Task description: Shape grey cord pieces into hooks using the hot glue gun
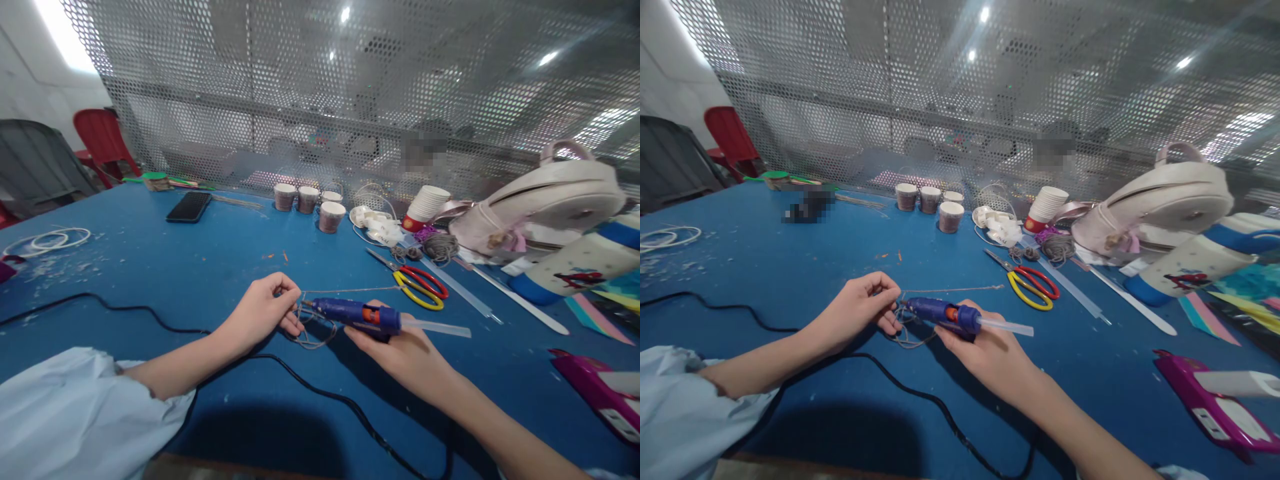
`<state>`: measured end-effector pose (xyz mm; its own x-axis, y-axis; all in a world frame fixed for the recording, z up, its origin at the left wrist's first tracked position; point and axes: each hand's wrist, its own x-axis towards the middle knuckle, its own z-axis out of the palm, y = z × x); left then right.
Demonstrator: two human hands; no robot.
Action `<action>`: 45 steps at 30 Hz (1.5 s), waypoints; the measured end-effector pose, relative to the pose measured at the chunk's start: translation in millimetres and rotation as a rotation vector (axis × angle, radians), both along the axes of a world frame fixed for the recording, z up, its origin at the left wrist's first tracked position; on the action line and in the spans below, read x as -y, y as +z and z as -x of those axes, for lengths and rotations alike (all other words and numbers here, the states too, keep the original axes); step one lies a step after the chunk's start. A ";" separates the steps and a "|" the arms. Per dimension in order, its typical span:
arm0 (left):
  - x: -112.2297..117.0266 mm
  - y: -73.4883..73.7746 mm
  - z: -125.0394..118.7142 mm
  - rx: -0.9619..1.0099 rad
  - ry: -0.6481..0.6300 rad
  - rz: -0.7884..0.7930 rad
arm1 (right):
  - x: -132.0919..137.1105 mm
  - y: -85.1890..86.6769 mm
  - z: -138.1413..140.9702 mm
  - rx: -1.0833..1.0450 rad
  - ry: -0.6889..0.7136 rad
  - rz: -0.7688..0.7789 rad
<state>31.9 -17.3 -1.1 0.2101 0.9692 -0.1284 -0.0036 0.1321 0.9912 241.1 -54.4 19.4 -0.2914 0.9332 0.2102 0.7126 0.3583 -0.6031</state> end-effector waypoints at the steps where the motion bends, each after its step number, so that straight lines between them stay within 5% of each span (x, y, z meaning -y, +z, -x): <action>1: 0.0 0.0 0.1 -0.001 0.000 0.000 | 0.7 1.4 0.1 0.011 0.039 0.015; 8: 1.8 0.2 1.0 -0.005 0.003 -0.001 | -1.1 1.6 -1.1 -0.036 -0.043 0.016; 13: 1.3 0.4 1.2 -0.002 -0.003 -0.006 | -0.6 -2.9 -3.5 -0.004 0.062 0.041; 30: 0.3 3.2 1.1 0.013 0.031 -0.001 | 1.3 1.0 -1.4 0.014 0.058 0.010; 35: -3.3 5.8 3.5 0.055 0.099 0.010 | -0.3 9.1 -11.8 0.072 -0.077 0.053; 45: -10.2 4.8 10.8 0.183 0.208 0.047 | -41.5 -19.1 -37.5 0.272 -0.172 -0.074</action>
